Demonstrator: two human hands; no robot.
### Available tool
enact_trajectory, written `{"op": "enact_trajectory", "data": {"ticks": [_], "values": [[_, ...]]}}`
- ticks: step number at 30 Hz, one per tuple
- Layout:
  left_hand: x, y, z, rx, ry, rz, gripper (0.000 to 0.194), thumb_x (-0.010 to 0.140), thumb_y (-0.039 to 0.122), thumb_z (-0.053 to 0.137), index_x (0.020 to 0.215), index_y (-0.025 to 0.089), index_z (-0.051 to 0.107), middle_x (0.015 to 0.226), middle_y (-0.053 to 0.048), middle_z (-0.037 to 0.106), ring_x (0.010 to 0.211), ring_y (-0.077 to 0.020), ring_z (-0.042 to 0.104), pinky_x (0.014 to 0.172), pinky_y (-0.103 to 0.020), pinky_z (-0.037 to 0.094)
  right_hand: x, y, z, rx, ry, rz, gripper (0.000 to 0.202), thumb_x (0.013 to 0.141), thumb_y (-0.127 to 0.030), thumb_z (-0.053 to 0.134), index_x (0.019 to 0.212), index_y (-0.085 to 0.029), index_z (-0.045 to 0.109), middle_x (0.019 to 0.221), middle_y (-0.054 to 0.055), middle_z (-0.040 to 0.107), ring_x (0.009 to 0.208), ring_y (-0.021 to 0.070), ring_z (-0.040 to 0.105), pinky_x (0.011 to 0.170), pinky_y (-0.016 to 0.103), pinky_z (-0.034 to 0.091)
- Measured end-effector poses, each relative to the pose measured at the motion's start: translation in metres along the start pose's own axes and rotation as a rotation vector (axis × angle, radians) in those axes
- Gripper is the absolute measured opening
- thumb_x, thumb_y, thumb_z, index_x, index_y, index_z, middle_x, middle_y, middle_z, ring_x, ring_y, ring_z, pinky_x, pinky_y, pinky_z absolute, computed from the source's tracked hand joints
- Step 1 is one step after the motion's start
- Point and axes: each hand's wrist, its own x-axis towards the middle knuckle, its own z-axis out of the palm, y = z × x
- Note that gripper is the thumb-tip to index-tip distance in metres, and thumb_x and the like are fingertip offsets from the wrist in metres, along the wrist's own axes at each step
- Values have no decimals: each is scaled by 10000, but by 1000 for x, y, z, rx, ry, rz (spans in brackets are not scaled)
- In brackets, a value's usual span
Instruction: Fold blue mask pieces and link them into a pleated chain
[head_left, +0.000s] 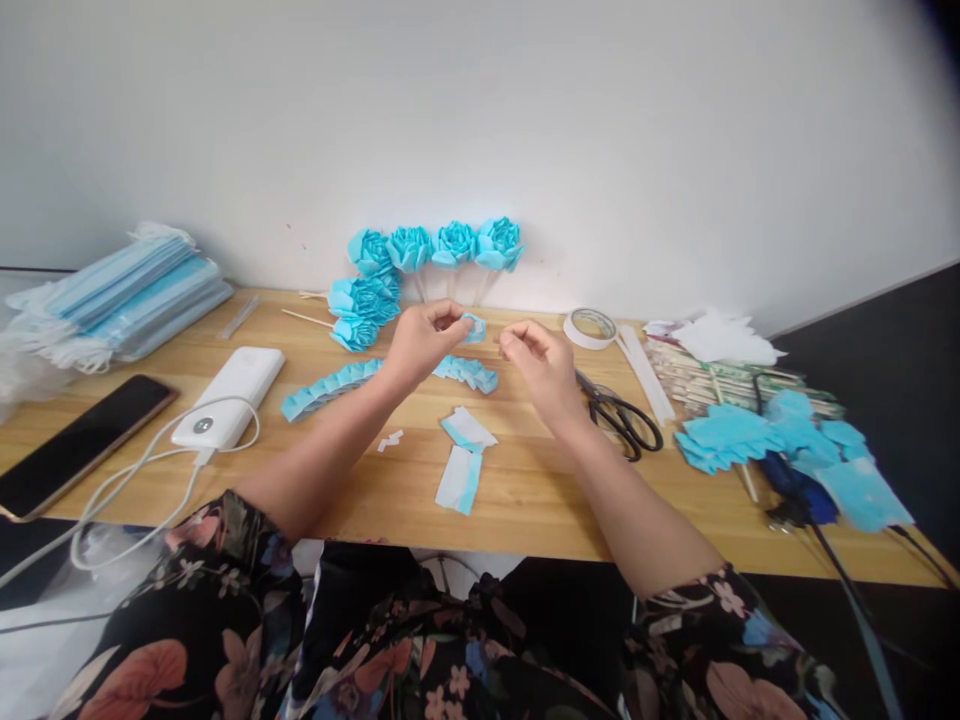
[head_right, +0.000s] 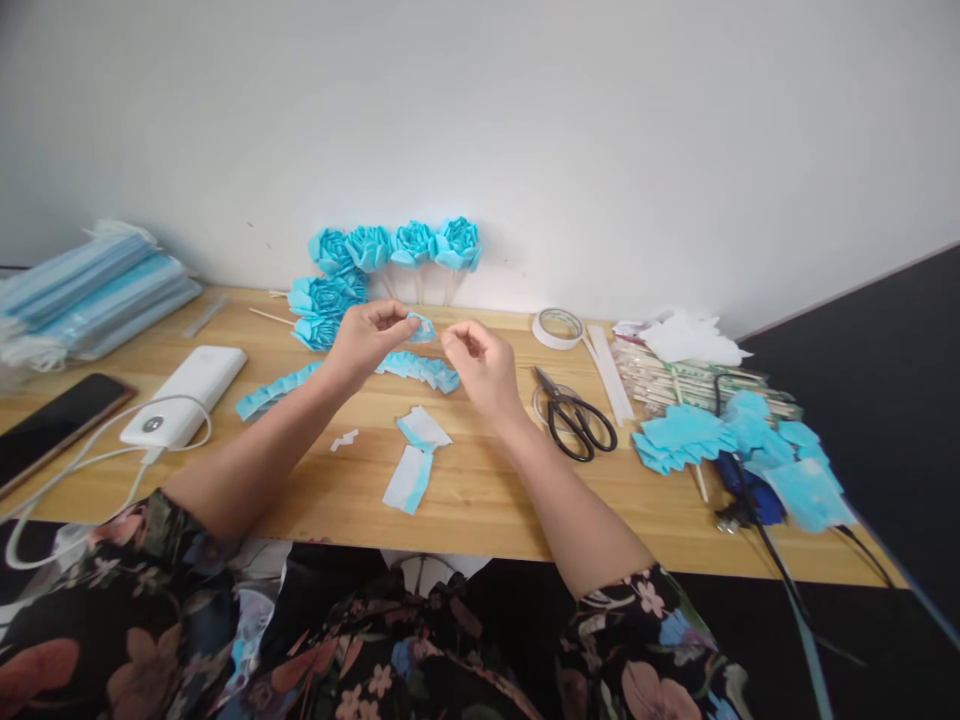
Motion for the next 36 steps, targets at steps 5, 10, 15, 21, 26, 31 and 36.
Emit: {"op": "enact_trajectory", "data": {"ticks": [5, 10, 15, 21, 26, 31, 36], "values": [[-9, -3, 12, -11, 23, 39, 234, 760, 394, 648, 738, 162, 675, 671, -6, 638, 630, -129, 532, 593, -247, 410, -2, 2, 1, -40, -43, 18, 195, 850, -367, 585, 755, -202, 628, 708, -7, 609, 679, 138, 529, 658, 267, 418], [-14, -1, 15, -35, 25, 49, 209, 775, 367, 668, 752, 162, 700, 726, -19, 686, 665, -137, 573, 611, -247, 441, 0, 5, 1, -32, -45, 58, 202, 845, -375, 581, 766, -198, 637, 704, -10, 606, 662, 132, 520, 633, 258, 407], [-17, -4, 14, 80, 56, 203, 163, 822, 312, 659, 754, 177, 718, 744, -23, 695, 706, -145, 596, 670, -262, 469, 1, 7, 2, 4, -58, 72, 216, 829, -408, 616, 782, -199, 643, 737, -7, 624, 681, 131, 540, 643, 253, 418], [-19, -6, 13, 204, 70, 301, 148, 858, 293, 638, 801, 195, 733, 805, -34, 723, 776, -163, 623, 741, -283, 490, 2, 11, 3, 49, -79, 118, 181, 806, -383, 620, 786, -206, 650, 733, -12, 626, 686, 133, 549, 648, 258, 431], [-19, -4, 12, 216, 82, 344, 134, 857, 266, 637, 788, 192, 725, 794, -38, 724, 790, -174, 635, 752, -297, 492, 2, 7, 4, 87, -82, 177, 194, 780, -395, 639, 771, -202, 652, 732, -12, 630, 703, 135, 551, 664, 263, 438], [-21, -3, 13, 236, 85, 348, 124, 858, 246, 630, 800, 197, 728, 825, -45, 733, 810, -184, 635, 791, -321, 494, 2, 8, 5, 118, -84, 187, 192, 762, -394, 643, 758, -203, 638, 713, -15, 613, 687, 130, 537, 649, 261, 428], [-21, -7, 13, 197, 73, 294, 156, 870, 278, 619, 801, 191, 728, 811, -40, 717, 791, -170, 621, 758, -296, 491, 3, 9, 6, 128, -99, 187, 205, 760, -411, 647, 754, -206, 632, 702, -16, 603, 683, 132, 539, 653, 264, 437]]}}
